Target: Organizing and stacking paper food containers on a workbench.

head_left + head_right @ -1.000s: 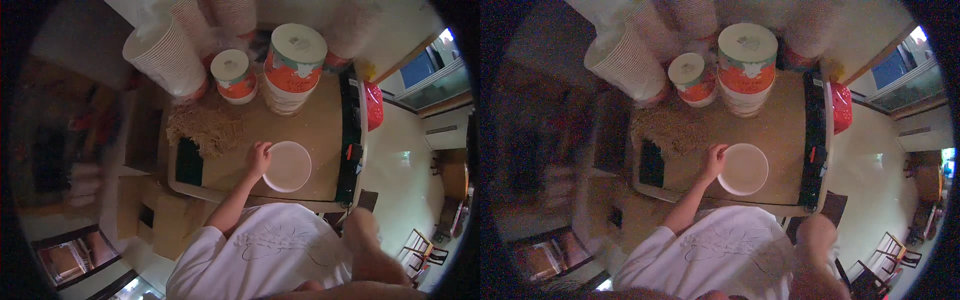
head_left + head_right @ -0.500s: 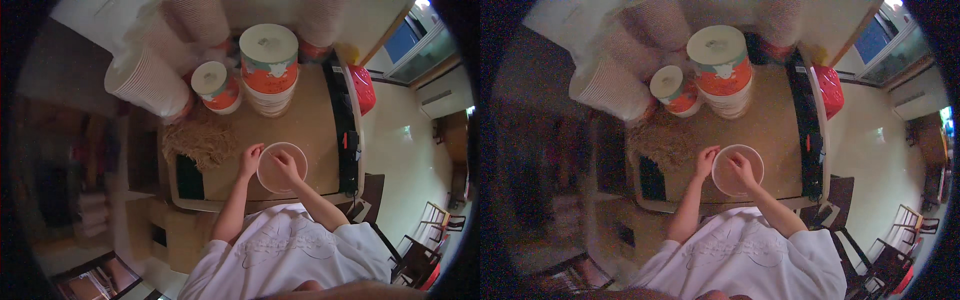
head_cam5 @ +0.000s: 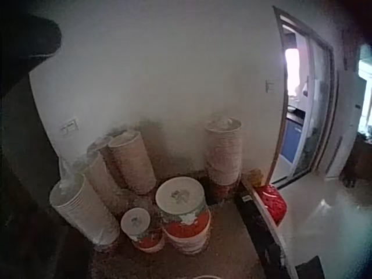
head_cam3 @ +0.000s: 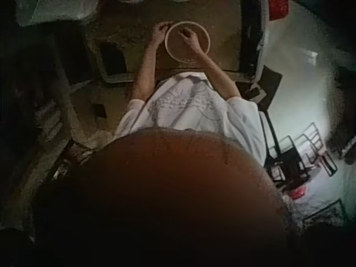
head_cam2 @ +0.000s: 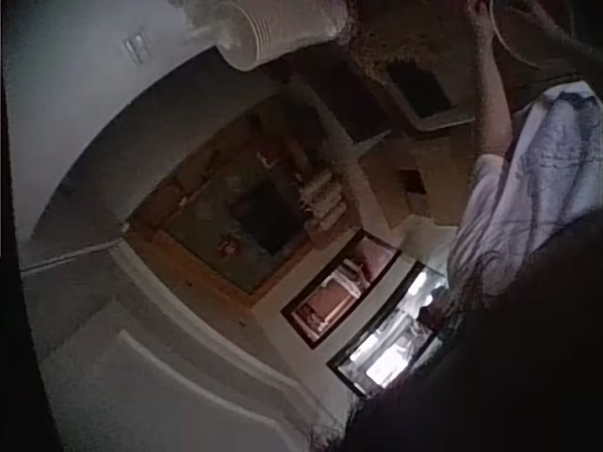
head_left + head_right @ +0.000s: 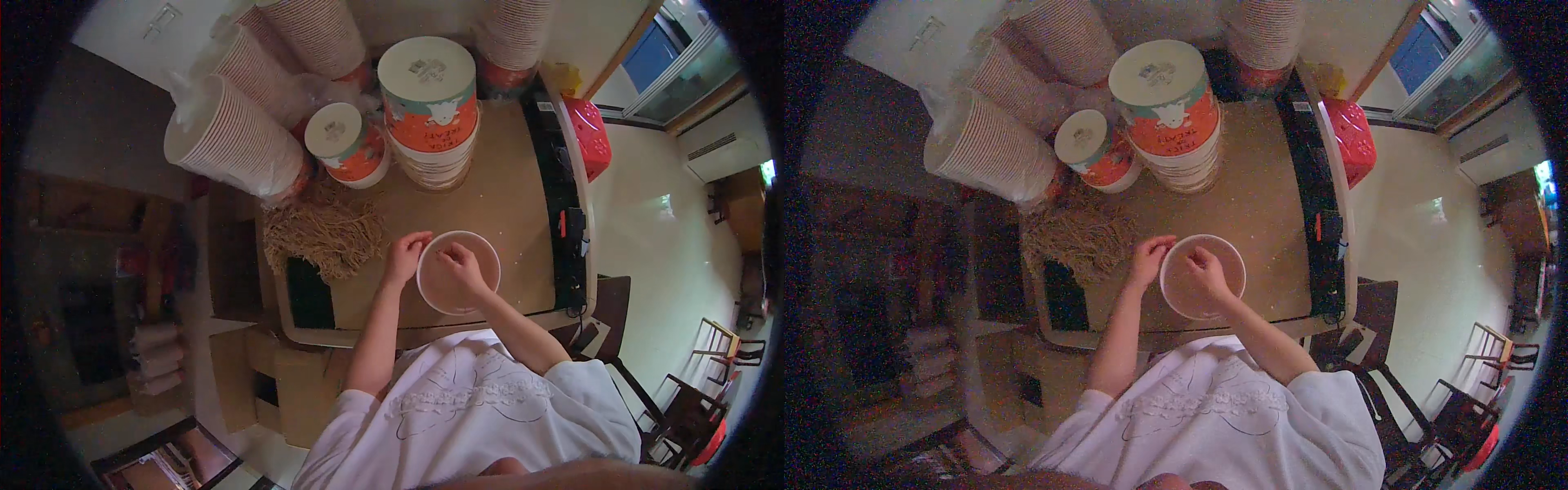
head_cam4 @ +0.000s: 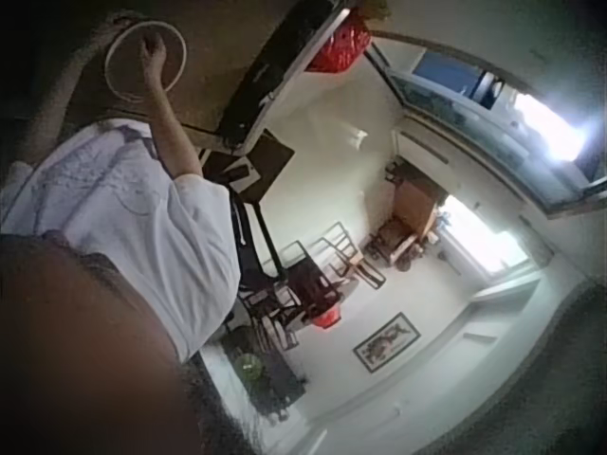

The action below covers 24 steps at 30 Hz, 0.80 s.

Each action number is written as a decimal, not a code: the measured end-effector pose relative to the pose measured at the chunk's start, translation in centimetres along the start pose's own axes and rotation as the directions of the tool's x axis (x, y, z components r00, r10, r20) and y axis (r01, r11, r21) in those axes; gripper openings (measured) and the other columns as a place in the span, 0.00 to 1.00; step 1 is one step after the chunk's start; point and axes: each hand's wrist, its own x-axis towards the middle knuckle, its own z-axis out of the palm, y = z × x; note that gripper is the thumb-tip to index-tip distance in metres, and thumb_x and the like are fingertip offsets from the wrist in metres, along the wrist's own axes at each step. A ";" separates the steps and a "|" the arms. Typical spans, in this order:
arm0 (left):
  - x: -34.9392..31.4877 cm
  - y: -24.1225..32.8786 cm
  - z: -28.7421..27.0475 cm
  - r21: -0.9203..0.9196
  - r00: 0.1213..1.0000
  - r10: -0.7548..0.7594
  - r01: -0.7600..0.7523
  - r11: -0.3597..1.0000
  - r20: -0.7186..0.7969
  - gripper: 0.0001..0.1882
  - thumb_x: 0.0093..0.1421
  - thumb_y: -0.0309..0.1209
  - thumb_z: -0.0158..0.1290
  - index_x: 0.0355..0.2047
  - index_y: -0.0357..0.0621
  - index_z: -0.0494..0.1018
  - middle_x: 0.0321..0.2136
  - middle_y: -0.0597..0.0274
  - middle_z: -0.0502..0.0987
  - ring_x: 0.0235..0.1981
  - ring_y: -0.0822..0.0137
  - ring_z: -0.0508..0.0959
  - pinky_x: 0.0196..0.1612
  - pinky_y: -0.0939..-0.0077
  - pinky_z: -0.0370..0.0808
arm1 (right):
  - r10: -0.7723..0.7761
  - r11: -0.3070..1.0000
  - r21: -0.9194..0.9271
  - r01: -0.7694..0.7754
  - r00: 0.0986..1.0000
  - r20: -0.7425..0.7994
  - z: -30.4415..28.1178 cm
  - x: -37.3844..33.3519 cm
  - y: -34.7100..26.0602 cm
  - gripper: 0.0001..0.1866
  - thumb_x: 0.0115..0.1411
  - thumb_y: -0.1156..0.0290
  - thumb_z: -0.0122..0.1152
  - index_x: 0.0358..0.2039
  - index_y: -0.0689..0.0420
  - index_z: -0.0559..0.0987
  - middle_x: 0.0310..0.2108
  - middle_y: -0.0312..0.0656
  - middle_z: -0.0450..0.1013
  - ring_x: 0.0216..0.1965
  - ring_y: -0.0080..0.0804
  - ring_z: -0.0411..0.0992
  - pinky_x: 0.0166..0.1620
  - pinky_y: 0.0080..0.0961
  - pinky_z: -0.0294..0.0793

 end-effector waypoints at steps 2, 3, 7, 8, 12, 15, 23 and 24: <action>0.0 0.2 0.0 0.000 1.000 -0.006 0.006 1.000 0.006 0.13 0.53 0.20 0.40 0.36 0.39 0.72 0.29 0.59 0.76 0.32 0.71 0.75 0.36 0.81 0.70 | -0.003 1.000 -0.004 0.003 1.000 -0.002 0.0 0.0 -0.1 0.09 0.51 0.73 0.51 0.33 0.63 0.71 0.27 0.39 0.71 0.31 0.23 0.67 0.36 0.19 0.66; 0.1 0.3 0.0 0.000 1.000 -0.012 0.012 1.000 0.012 0.13 0.52 0.20 0.40 0.36 0.39 0.72 0.29 0.59 0.76 0.32 0.71 0.75 0.36 0.80 0.70 | 0.001 1.000 -0.002 -0.001 1.000 0.004 -0.1 0.0 -0.2 0.09 0.51 0.73 0.51 0.33 0.63 0.71 0.27 0.39 0.71 0.31 0.23 0.67 0.36 0.19 0.66; 0.2 0.4 -0.1 0.045 1.000 -0.012 0.011 0.999 0.011 0.13 0.52 0.20 0.41 0.35 0.39 0.72 0.29 0.58 0.76 0.32 0.71 0.75 0.36 0.80 0.71 | 0.031 1.000 -0.004 -0.031 1.000 0.000 -0.1 0.0 -0.2 0.09 0.51 0.74 0.51 0.33 0.63 0.71 0.28 0.39 0.71 0.31 0.24 0.67 0.36 0.20 0.66; 0.3 0.4 -0.1 0.039 1.000 -0.001 0.001 0.999 0.022 0.13 0.51 0.19 0.41 0.35 0.39 0.72 0.29 0.58 0.76 0.32 0.71 0.75 0.36 0.80 0.71 | 0.030 1.000 -0.004 -0.030 1.000 0.000 0.0 0.1 -0.2 0.09 0.51 0.74 0.51 0.33 0.63 0.71 0.28 0.39 0.71 0.31 0.24 0.67 0.36 0.20 0.66; 0.6 0.2 0.1 0.060 0.998 0.040 -0.043 0.997 0.056 0.13 0.50 0.19 0.41 0.34 0.38 0.73 0.29 0.57 0.76 0.32 0.69 0.75 0.36 0.79 0.71 | 0.035 0.997 0.065 -0.033 0.999 -0.026 0.2 0.2 0.5 0.09 0.51 0.73 0.52 0.33 0.63 0.71 0.27 0.39 0.70 0.31 0.23 0.67 0.36 0.19 0.66; 0.9 -0.8 -0.9 0.104 0.994 0.071 -0.080 0.991 0.084 0.12 0.50 0.19 0.43 0.34 0.38 0.73 0.29 0.57 0.76 0.31 0.69 0.75 0.35 0.79 0.71 | 0.023 0.999 0.033 -0.023 1.000 0.000 0.5 0.3 -0.6 0.09 0.52 0.72 0.52 0.33 0.63 0.71 0.27 0.38 0.70 0.30 0.22 0.66 0.36 0.19 0.65; 0.9 1.5 -0.8 0.157 0.983 0.014 -0.043 0.987 0.183 0.10 0.48 0.22 0.48 0.33 0.39 0.73 0.27 0.58 0.76 0.30 0.72 0.75 0.34 0.78 0.71 | -0.016 0.999 0.033 0.017 1.000 -0.020 0.5 0.6 -0.1 0.08 0.52 0.71 0.51 0.31 0.63 0.72 0.26 0.36 0.69 0.30 0.20 0.65 0.35 0.17 0.65; 0.9 1.7 -0.8 0.148 0.978 0.025 -0.057 0.987 0.205 0.10 0.48 0.22 0.48 0.33 0.39 0.73 0.27 0.59 0.76 0.30 0.72 0.75 0.34 0.78 0.71 | 0.009 0.999 0.049 -0.007 0.999 -0.032 0.6 0.5 -0.2 0.08 0.52 0.71 0.51 0.31 0.63 0.72 0.26 0.36 0.69 0.30 0.20 0.65 0.35 0.17 0.65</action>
